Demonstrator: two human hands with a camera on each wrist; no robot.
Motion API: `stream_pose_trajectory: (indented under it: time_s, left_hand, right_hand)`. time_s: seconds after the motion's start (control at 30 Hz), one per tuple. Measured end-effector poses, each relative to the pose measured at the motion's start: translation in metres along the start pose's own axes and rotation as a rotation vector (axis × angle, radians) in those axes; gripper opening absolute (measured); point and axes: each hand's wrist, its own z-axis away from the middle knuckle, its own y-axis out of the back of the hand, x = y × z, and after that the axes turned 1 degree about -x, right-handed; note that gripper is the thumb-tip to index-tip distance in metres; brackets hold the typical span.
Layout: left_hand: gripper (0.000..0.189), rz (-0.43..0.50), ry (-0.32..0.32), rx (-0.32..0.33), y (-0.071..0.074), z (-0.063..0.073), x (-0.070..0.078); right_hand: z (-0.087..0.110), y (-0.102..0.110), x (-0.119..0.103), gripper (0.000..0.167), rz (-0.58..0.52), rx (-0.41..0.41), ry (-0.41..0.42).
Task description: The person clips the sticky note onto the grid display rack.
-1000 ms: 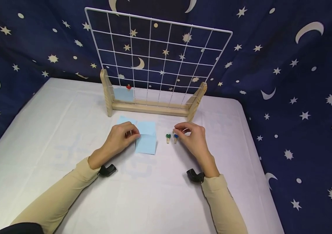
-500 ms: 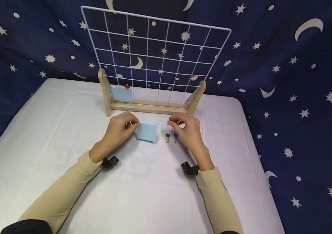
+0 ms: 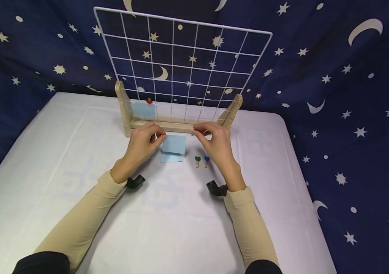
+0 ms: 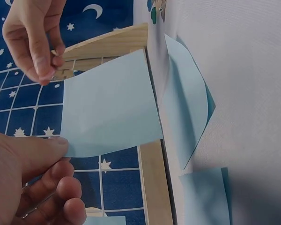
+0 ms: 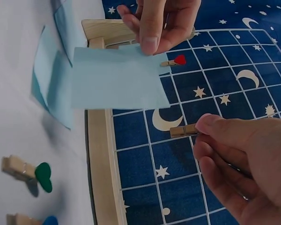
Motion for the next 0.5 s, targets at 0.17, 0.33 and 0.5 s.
stream_pose_trajectory:
  time_s: [0.17,0.33,0.5]
  left_hand:
    - [0.006,-0.031,0.010,0.000,-0.002,-0.003,-0.002]
    - [0.007,-0.051,0.027,0.037,0.001,-0.006,-0.006]
    - [0.007,-0.075,0.028,0.047,0.005,-0.011,-0.009]
  right_hand:
    - [-0.010,-0.004,-0.001,0.014,0.011,0.018,0.016]
    - [-0.018,-0.007,-0.001,0.014,0.007,0.039,0.031]
    - [-0.026,-0.012,-0.004,0.014,0.005,0.070,0.053]
